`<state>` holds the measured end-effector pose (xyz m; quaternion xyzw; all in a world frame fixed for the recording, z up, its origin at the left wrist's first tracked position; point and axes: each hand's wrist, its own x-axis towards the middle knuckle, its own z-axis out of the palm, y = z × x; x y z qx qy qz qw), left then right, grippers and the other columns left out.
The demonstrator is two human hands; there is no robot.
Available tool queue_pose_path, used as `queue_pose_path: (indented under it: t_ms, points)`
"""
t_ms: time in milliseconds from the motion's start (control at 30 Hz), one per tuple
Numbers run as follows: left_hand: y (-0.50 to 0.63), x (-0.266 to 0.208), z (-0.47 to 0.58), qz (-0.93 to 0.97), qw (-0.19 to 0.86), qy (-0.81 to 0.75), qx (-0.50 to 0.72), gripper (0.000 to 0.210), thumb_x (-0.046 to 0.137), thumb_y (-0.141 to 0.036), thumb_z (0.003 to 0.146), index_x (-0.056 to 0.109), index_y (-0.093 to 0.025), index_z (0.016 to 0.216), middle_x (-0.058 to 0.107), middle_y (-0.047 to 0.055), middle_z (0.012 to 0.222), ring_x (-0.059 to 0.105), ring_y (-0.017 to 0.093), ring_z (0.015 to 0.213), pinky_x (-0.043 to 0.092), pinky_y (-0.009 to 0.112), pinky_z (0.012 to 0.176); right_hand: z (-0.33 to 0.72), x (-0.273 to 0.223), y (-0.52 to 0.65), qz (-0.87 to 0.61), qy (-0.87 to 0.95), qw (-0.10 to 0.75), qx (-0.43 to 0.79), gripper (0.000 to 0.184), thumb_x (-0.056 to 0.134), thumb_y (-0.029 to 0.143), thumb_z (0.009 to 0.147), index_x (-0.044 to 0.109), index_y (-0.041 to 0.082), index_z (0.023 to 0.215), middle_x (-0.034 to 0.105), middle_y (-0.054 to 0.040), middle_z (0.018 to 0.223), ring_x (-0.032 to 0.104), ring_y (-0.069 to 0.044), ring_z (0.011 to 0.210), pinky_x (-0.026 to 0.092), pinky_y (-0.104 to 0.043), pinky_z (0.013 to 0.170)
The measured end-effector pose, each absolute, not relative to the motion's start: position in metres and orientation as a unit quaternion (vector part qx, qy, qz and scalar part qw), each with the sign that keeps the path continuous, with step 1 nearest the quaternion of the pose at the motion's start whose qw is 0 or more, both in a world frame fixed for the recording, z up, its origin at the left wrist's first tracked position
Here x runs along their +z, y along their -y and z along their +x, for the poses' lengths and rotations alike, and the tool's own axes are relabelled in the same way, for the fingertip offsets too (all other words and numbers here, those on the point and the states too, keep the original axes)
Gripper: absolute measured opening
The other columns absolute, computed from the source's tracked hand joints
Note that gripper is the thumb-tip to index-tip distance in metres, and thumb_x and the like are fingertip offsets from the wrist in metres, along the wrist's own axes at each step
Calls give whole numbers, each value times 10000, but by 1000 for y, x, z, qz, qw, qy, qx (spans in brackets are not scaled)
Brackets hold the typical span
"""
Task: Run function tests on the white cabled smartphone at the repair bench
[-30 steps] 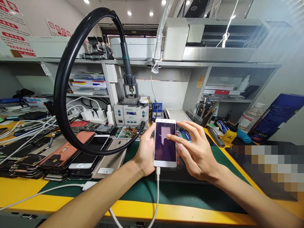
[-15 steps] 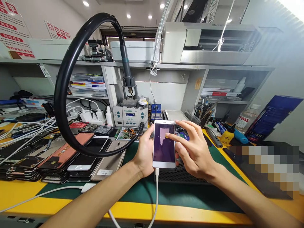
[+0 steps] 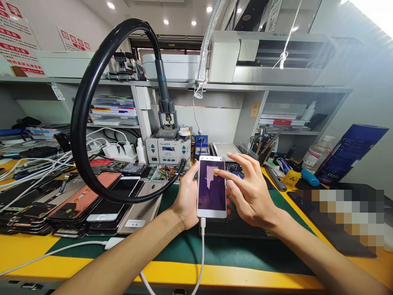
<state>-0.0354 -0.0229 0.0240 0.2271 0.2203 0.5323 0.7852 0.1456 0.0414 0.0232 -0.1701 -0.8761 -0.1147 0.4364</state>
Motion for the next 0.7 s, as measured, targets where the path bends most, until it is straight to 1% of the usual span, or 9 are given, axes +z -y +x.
queue_pose_path:
  t_ms: [200, 367, 467, 700]
  points:
    - [23, 24, -35, 239, 783, -226, 528, 700, 373, -705, 974, 735, -137, 1162, 754, 143, 928, 722, 294, 815, 553, 447, 813, 145, 25, -43, -174, 875, 435, -121, 355, 479, 199, 989, 708, 228, 1260, 418, -138, 1533, 378, -361, 1414, 395, -625, 1134]
    - [24, 24, -36, 248, 782, -231, 523, 701, 381, -725, 956, 740, -127, 1032, 730, 145, 881, 692, 272, 704, 561, 450, 727, 145, 26, -44, -179, 872, 438, -123, 355, 471, 203, 997, 708, 223, 1261, 421, -146, 1524, 382, -362, 1412, 401, -625, 1124]
    - [24, 24, -36, 250, 783, -227, 522, 705, 371, -721, 961, 741, -125, 1031, 720, 140, 878, 688, 267, 703, 564, 438, 699, 144, 27, -45, -183, 870, 441, -121, 357, 468, 204, 998, 712, 219, 1257, 436, -145, 1515, 390, -357, 1404, 399, -622, 1126]
    - [25, 27, -34, 254, 782, -225, 522, 726, 351, -717, 970, 750, -113, 1017, 711, 140, 867, 679, 259, 709, 566, 426, 691, 143, 29, -45, -188, 872, 439, -109, 364, 465, 217, 999, 703, 240, 1274, 444, -134, 1515, 384, -355, 1410, 397, -637, 1124]
